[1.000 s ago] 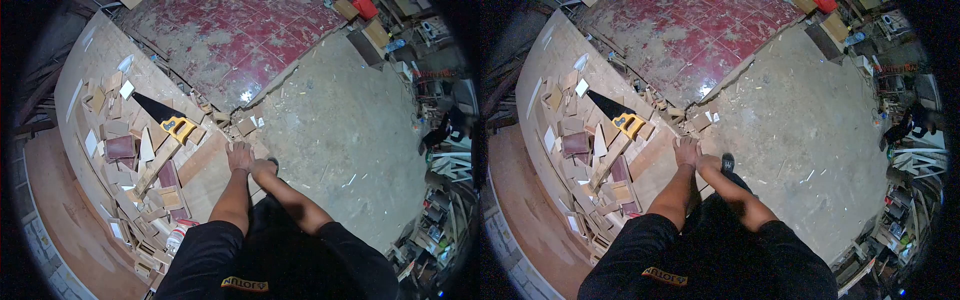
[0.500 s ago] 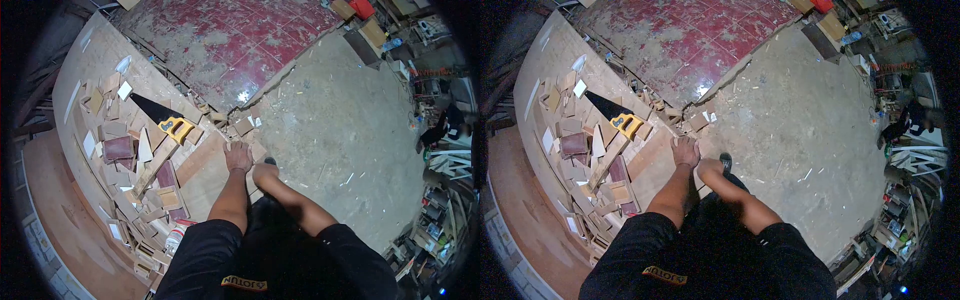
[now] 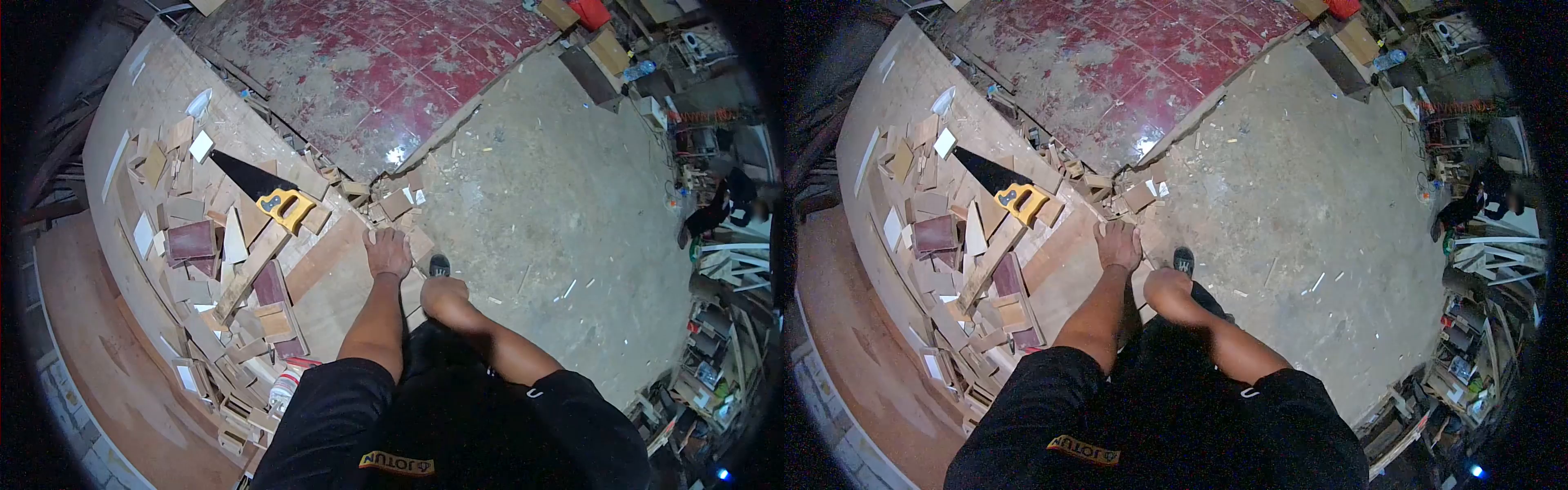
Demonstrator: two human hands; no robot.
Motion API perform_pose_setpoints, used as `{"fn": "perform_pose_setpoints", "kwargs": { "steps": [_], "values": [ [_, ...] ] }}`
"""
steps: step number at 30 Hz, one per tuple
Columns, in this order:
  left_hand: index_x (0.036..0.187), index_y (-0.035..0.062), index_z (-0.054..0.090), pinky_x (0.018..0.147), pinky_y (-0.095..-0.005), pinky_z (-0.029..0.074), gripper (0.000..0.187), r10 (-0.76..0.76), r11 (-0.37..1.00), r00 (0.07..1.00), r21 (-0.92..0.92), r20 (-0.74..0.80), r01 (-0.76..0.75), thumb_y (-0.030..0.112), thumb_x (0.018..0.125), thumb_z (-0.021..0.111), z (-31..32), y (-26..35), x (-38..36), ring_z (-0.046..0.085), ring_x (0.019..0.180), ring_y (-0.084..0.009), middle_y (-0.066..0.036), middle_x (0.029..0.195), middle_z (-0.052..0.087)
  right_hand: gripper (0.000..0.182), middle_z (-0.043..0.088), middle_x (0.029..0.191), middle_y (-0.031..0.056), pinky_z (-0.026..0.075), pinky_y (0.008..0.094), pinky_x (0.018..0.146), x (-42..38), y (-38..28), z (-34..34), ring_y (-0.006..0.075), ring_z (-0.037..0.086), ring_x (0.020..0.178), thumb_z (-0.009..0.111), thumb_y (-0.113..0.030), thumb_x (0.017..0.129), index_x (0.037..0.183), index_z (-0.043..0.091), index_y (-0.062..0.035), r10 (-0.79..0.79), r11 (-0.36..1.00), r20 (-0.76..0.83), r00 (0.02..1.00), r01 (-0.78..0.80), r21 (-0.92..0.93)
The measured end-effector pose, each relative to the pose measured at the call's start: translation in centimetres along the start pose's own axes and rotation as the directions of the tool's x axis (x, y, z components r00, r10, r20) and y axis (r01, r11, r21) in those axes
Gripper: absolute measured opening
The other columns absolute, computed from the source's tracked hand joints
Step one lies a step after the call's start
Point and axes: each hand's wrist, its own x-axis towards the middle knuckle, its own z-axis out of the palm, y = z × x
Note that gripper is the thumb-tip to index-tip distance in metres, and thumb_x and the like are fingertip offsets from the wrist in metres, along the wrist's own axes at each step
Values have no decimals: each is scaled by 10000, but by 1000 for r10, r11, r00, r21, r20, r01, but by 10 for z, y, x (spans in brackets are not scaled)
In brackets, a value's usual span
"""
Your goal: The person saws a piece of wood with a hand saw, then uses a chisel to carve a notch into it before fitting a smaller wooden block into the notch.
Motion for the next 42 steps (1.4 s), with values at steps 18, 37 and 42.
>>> {"fn": "perform_pose_setpoints", "kwargs": {
  "steps": [18, 37, 42],
  "values": [
    [1005, 130, 640, 1080, -500, 168, 265, 0, 1000, 1000, 13, 23, -1, 300, 920, 456, -5, 2, 0, 493, 1103, -207, -52, 1044, 598, 318, 670, 1082, 195, 533, 423, 831, 92, 3, 53, 341, 658, 1011, 502, -170, 867, 1085, 667, -7, -145, 983, -218, 965, 166, 82],
    [1016, 134, 642, 1081, -509, 175, 264, -4, 999, 999, 36, 39, 3, 302, 913, 467, -3, 2, 0, 486, 1117, -206, -37, 1047, 593, 295, 655, 1090, 222, 529, 445, 841, 18, 21, 51, 367, 654, 1003, 469, -153, 875, 1067, 648, -20, -10, 989, -117, 993, 27, 146],
    [1021, 131, 641, 1085, -516, 169, 264, -23, 999, 998, 36, 54, 21, 299, 916, 466, -10, 2, 1, 487, 1113, -209, -44, 1057, 591, 296, 658, 1065, 231, 520, 467, 845, 95, 3, 62, 380, 655, 986, 439, -164, 888, 1049, 640, -21, -76, 963, -262, 962, 138, 230]
  ]
}}
